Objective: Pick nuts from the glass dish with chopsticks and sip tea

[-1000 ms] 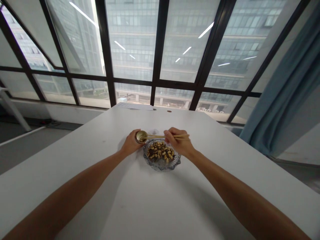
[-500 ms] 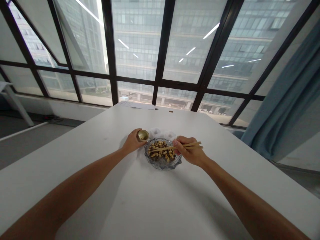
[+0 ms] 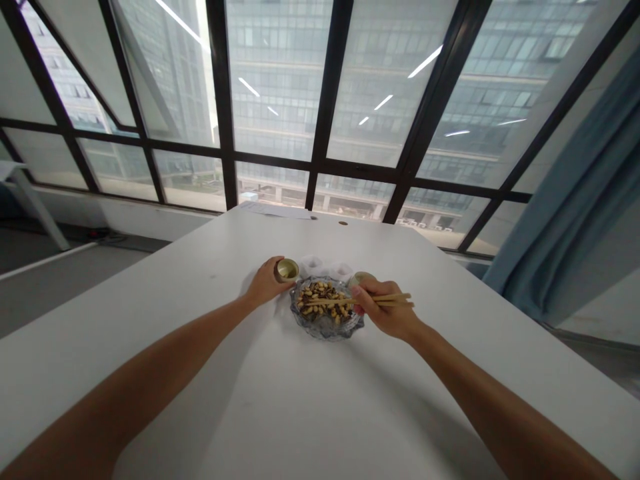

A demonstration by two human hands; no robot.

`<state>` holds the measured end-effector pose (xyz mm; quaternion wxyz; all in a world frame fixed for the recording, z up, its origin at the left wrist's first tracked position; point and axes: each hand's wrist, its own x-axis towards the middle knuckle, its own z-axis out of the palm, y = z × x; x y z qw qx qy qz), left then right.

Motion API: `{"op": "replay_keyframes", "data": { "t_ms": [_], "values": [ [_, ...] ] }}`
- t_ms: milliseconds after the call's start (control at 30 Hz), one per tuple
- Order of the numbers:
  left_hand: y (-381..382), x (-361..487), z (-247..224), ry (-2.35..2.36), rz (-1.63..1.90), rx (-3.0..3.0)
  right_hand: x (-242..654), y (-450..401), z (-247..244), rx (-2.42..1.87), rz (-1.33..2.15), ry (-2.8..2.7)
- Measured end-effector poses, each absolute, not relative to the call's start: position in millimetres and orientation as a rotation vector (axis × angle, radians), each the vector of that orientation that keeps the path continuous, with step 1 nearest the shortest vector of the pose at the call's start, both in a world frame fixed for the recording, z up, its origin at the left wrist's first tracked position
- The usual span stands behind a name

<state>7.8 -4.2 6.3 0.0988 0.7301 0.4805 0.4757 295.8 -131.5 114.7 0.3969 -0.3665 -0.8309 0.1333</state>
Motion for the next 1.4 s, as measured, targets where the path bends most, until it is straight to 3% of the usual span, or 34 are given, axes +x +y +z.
{"op": "replay_keyframes", "data": {
  "t_ms": [533,1000,1267,1400],
  "values": [
    [-6.8,7.5,7.5,1.438,1.399,2.169,295.3,-138.4,114.7,-0.846,0.221,-2.282],
    [-4.8,7.2,6.0,1.458,1.4,2.132,327.0,-122.3,70.2,-0.947,1.03,-1.124],
    [-3.8,5.7,4.4,1.493,1.396,2.086,332.1,-123.0,58.9,-0.966,1.168,-0.95],
    [-3.4,6.0,3.9,1.546,1.368,2.035,326.7,-128.7,63.3,-0.96,1.0,-1.023]
  ]
}}
